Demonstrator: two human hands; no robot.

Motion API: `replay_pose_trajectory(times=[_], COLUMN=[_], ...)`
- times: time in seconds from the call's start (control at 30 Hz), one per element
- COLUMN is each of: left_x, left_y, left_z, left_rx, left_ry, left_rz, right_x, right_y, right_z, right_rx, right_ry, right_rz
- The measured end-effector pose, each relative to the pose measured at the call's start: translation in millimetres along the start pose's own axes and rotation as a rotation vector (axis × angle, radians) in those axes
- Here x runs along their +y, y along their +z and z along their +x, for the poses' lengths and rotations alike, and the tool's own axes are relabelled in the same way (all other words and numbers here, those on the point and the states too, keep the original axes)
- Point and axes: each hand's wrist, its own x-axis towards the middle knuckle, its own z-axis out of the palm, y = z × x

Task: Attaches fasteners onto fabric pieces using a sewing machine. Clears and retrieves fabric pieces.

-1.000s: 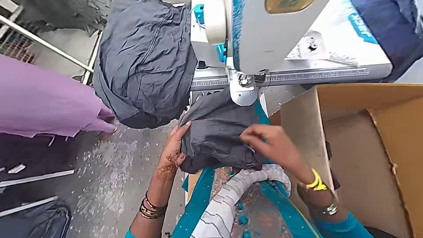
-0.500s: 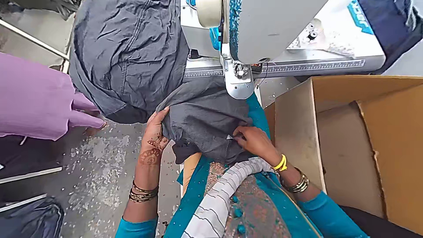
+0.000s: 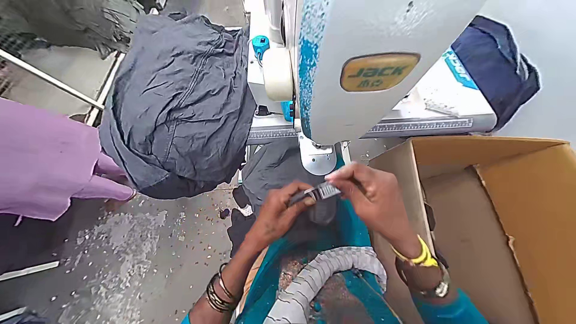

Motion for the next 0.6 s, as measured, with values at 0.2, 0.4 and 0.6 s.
replay_pose_trajectory(times=[0.2, 0.4, 0.6], left_x=[15.8, 21.8, 18.3], left_y=[-16.3, -28.1, -28.2], left_z=[57.2, 80.5, 82.3], left_rx=[0.159, 0.121, 0.128], left_ry=[-0.384, -0.45, -0.446], left_rz=[0.137, 0.139, 0.109], right_x=[34.5, 42.7, 57.9], right_y=[13.5, -1.5, -33.6], right_z=[32.1, 48.9, 54.0], right_rx=[0.165, 0.115, 0.235], right_ry=[0.225, 0.333, 0.438], right_rz=[0.0, 0.135, -0.207])
